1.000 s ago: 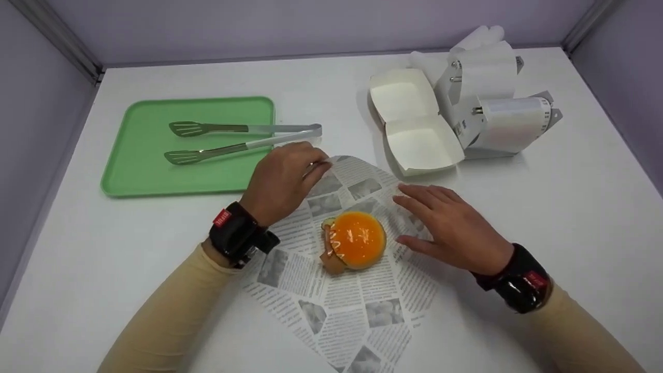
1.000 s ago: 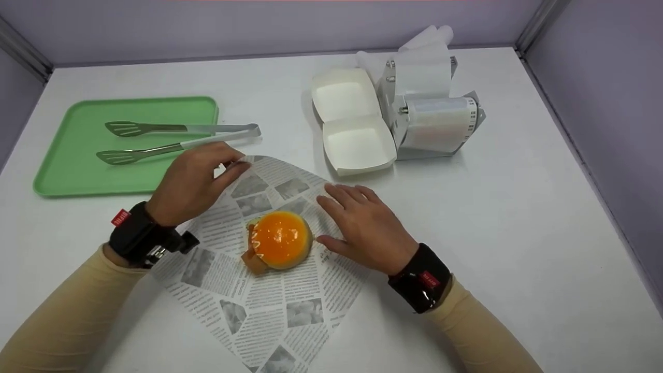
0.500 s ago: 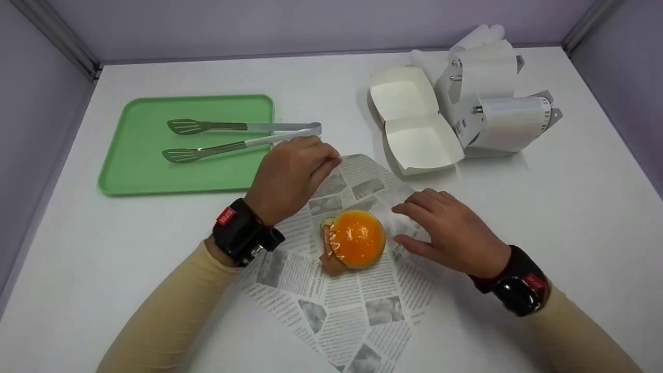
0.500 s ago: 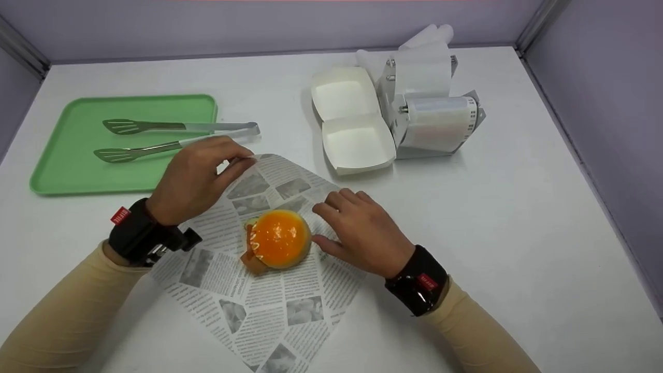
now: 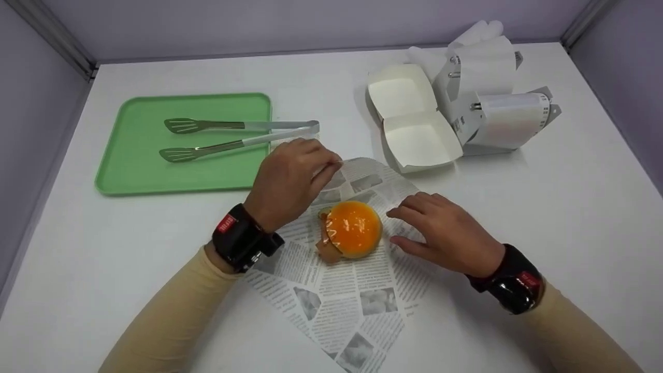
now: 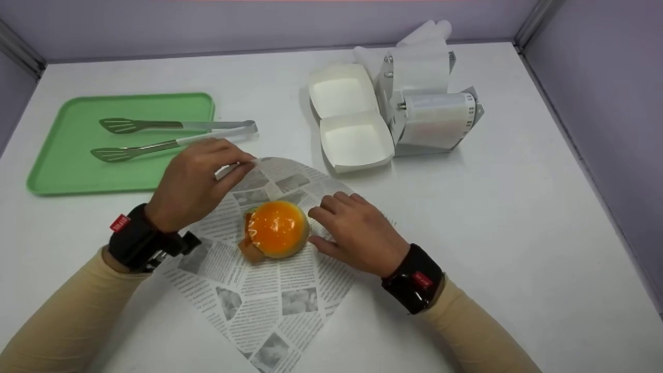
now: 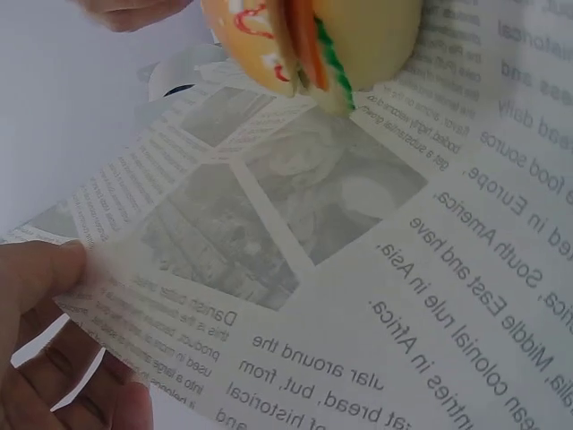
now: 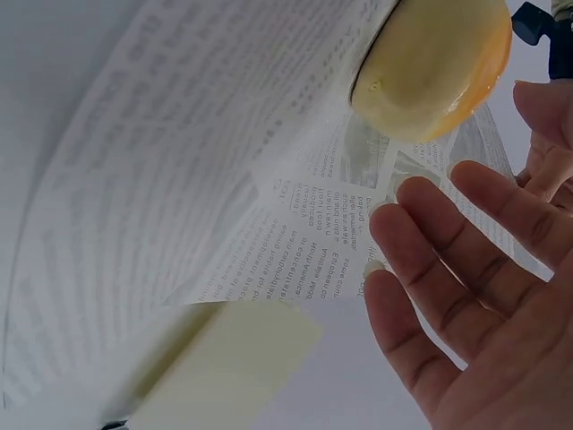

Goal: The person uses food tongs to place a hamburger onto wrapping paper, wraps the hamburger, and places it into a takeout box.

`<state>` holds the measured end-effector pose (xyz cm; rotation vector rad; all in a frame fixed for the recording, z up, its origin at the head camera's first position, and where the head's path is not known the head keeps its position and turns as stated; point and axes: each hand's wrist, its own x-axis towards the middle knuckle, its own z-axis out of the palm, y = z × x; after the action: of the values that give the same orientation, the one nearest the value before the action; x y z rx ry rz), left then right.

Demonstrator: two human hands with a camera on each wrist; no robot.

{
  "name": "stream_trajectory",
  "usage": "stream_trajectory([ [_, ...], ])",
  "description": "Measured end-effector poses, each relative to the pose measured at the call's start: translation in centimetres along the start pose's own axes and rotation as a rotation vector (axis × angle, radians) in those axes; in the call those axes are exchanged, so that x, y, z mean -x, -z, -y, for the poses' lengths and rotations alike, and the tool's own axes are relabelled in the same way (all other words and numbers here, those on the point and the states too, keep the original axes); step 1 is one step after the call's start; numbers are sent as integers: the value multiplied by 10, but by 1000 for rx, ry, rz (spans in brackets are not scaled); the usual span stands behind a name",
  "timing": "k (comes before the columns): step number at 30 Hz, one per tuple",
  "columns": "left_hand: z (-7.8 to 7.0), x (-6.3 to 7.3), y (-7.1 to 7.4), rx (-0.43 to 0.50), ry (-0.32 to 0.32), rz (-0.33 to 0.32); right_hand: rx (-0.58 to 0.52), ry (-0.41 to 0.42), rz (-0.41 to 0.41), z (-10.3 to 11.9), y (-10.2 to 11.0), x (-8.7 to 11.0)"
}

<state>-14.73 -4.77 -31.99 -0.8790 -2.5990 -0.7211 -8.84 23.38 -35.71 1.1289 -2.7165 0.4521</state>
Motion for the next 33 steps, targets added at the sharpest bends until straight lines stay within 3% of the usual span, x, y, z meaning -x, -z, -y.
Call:
stream_trajectory([
  [12, -16, 29, -1, -105, -153, -21, 23, -55, -58, -4, 10, 1],
  [19, -22, 51, -9, -155, -236, -32, 4, 0, -151, -3, 13, -1],
  [24, -24, 56, -13, -162, -282, -14, -4, 21, -206, -1, 13, -3],
  [33, -25, 60, -18, -192, -350, -25, -17, 19, -184, 1, 11, -14],
])
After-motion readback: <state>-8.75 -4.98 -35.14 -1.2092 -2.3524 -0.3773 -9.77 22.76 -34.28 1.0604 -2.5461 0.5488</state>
